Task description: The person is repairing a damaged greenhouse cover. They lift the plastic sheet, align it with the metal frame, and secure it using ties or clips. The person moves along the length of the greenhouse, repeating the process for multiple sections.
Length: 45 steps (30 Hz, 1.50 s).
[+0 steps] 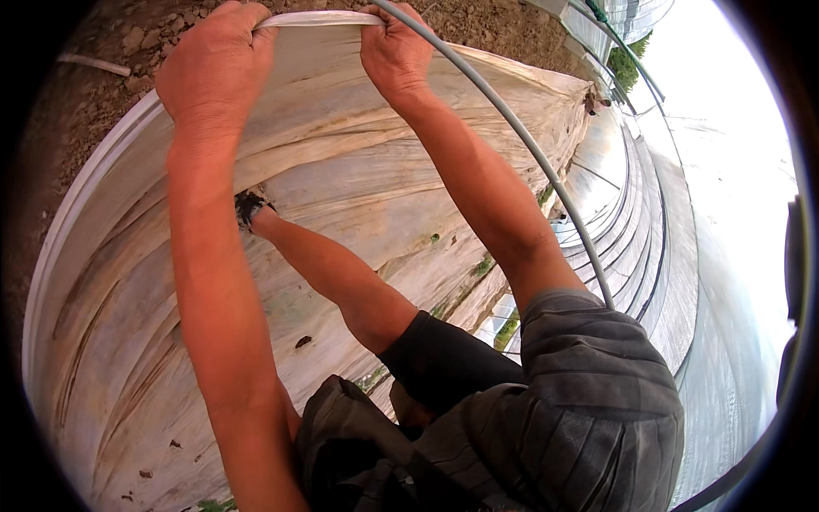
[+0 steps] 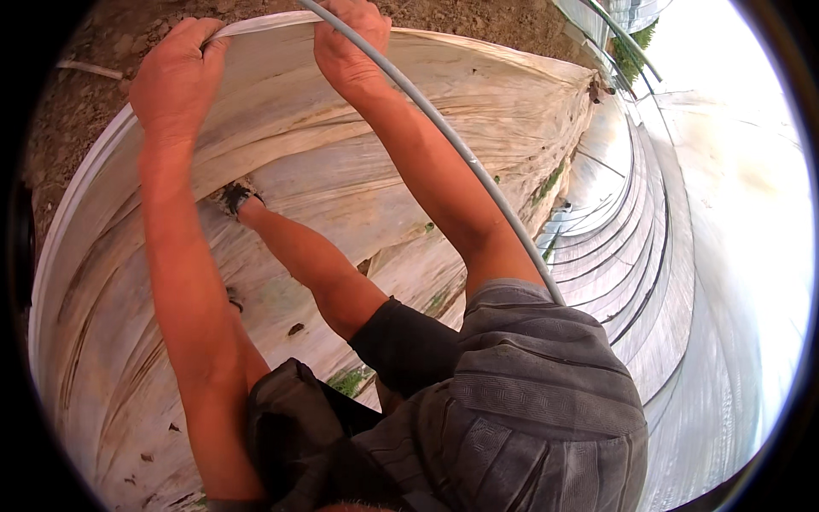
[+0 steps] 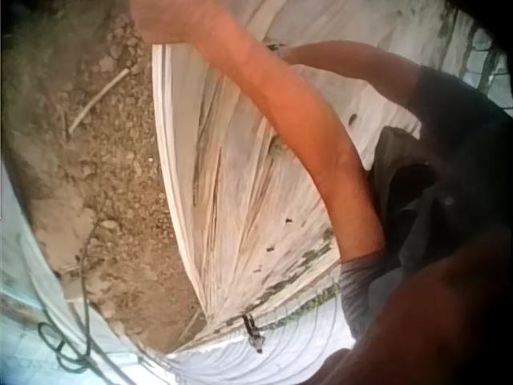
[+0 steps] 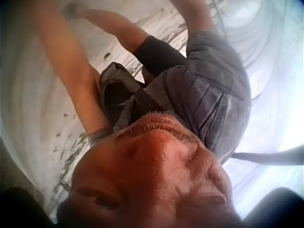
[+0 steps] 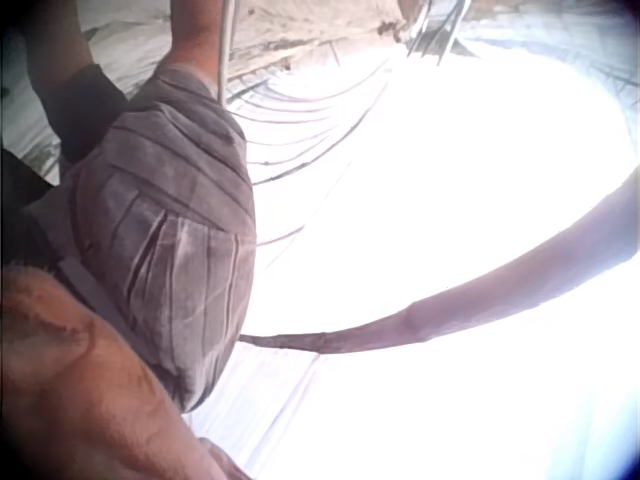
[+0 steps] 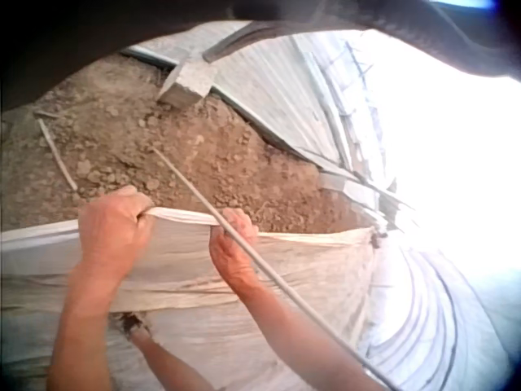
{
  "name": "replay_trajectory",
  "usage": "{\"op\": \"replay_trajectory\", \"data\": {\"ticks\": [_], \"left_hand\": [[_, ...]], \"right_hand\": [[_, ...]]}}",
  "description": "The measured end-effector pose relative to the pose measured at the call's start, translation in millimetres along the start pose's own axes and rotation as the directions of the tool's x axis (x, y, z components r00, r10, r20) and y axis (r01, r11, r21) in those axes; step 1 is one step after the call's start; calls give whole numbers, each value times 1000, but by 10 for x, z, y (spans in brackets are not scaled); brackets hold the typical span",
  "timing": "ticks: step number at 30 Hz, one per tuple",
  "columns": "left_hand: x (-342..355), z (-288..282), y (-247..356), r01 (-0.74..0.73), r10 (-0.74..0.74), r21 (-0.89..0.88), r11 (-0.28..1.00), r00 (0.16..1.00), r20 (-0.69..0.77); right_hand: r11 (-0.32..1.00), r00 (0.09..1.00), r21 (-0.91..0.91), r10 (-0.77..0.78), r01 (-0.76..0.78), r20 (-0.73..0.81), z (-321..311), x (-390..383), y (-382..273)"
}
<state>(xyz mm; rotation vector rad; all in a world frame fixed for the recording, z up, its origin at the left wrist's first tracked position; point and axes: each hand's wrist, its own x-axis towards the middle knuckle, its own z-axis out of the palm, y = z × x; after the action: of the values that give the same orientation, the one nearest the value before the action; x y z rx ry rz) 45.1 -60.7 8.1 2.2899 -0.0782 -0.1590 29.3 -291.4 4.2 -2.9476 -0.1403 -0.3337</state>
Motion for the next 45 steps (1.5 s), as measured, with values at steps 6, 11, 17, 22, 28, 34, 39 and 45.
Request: {"op": "replay_trajectory", "data": {"ticks": [6,11,17,22,28,34,39,45], "left_hand": [[79,85,-56,-123,121,-14,992,988,-95],[157,315,-58,-174,170,-48,984,982,-87],[213,375,-101,-180,176,-34,983,978,-114],[237,281,-80,-83,86,34,996,993,-86],[293,207,-64,-121,127,43,992,978,-164],[321,270,24,-70,69,39,997,997,34],[237,263,18,-55,56,-14,998,998,26],[263,344,-121,-68,66,-50,996,997,-35]], "right_hand": [[965,970,121,219,-232,109,93,61,35],[940,947,142,292,-309,132,135,118,-136],[927,928,141,318,-347,193,218,171,-105],[977,977,80,191,-199,97,252,158,-22],[971,966,56,225,-233,129,282,400,-157],[998,993,-16,-59,61,101,493,489,-249],[998,997,68,0,-6,77,412,421,-298],[992,999,-123,-38,38,1,559,387,-308]]}}
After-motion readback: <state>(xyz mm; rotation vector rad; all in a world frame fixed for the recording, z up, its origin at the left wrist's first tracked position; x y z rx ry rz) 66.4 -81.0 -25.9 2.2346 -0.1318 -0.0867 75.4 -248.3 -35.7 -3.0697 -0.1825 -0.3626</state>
